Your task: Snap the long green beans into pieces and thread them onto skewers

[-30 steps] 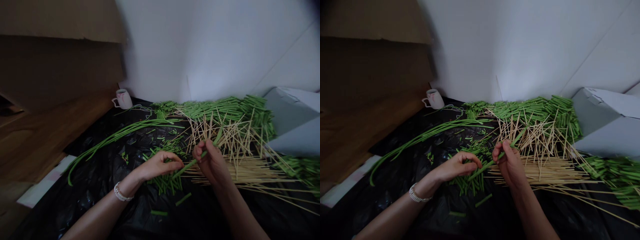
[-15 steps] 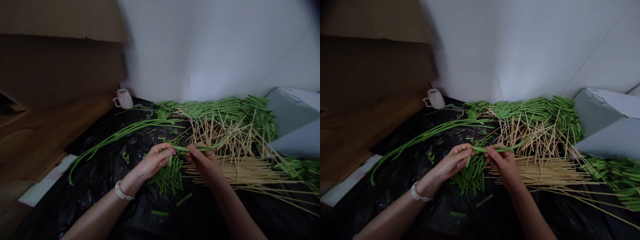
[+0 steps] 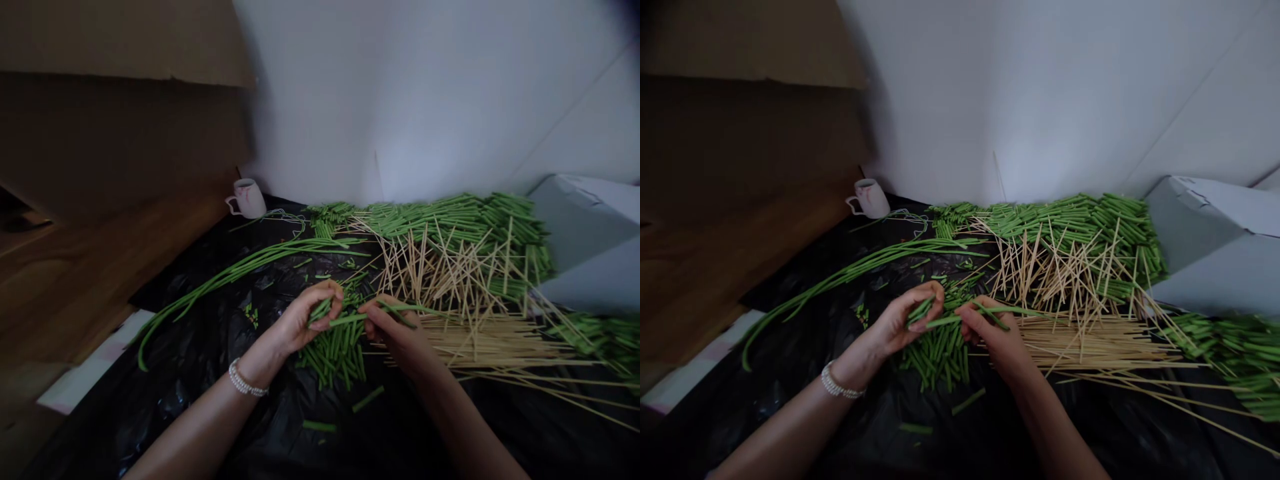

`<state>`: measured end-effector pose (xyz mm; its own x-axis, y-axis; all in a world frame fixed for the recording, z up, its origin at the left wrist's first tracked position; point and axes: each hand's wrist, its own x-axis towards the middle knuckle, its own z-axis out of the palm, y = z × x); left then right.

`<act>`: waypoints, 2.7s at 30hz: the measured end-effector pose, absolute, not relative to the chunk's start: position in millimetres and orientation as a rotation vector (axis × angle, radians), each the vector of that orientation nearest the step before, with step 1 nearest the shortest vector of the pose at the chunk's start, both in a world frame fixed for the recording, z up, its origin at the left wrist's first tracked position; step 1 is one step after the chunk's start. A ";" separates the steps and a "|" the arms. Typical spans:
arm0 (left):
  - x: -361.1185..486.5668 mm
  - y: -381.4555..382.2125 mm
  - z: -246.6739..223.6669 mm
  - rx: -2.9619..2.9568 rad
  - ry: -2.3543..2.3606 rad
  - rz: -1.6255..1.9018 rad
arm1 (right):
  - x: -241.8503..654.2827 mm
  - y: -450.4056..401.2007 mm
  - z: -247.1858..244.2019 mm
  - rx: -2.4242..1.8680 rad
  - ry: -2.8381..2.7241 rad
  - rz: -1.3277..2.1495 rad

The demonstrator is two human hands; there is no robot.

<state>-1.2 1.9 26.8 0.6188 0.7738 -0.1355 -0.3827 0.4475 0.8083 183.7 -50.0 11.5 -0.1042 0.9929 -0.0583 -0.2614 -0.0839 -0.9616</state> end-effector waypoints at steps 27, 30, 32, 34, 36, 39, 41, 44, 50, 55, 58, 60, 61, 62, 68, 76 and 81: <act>4.4 -6.5 23.3 0.996 0.679 0.723 | 192.4 -45.1 12.5 -1.020 -1.014 1.318; 5.9 -4.9 21.4 0.930 0.690 0.809 | 189.0 -46.3 10.5 -1.083 -1.113 1.255; 7.2 -4.8 19.9 0.918 0.713 0.854 | 184.8 -47.3 10.3 -1.107 -1.171 1.222; 8.5 -5.0 18.5 0.919 0.734 0.888 | 180.3 -48.7 11.7 -1.115 -1.224 1.197; 9.0 -4.4 17.9 0.904 0.742 0.910 | 177.0 -50.3 13.5 -1.114 -1.268 1.208; 7.1 -0.5 19.2 0.815 0.704 0.940 | 175.8 -51.9 14.9 -1.087 -1.234 1.306; 4.5 2.8 21.1 0.735 0.644 0.945 | 177.0 -52.2 14.2 -1.074 -1.147 1.385; 1.7 3.7 23.9 0.738 0.583 0.887 | 178.6 -52.0 11.8 -1.059 -1.056 1.451; 4.6 -8.7 26.1 1.005 0.641 0.590 | 178.5 -50.1 8.4 -1.078 -1.048 1.444; 0.2 -8.9 28.2 0.974 0.619 0.517 | 185.3 -45.6 13.0 -0.976 -0.922 1.462; -2.8 -6.8 28.9 0.988 0.625 0.468 | 190.0 -43.7 15.8 -0.941 -0.829 1.423; -3.1 -7.0 29.3 1.044 0.627 0.426 | 190.7 -43.4 16.1 -0.943 -0.833 1.413; -2.7 -7.5 29.5 1.083 0.626 0.413 | 190.3 -43.6 15.8 -0.949 -0.846 1.414; -2.0 -8.2 29.6 1.124 0.626 0.407 | 189.8 -43.8 15.4 -0.957 -0.864 1.415; 2.4 -9.8 28.5 1.217 0.692 0.469 | 188.8 -44.6 12.8 -1.016 -0.989 1.337; 5.9 -5.7 23.4 0.975 0.723 0.731 | 188.9 -51.0 22.0 -1.134 -1.204 1.178; 6.8 -3.4 17.9 0.896 0.696 0.810 | 180.8 -55.2 24.7 -1.141 -1.307 1.073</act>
<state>6.8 -3.4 17.9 0.5160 0.8367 -0.1834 -0.3076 0.3808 0.8720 180.8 -55.2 24.7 0.0018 0.9895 0.1443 0.0510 0.1440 -0.9883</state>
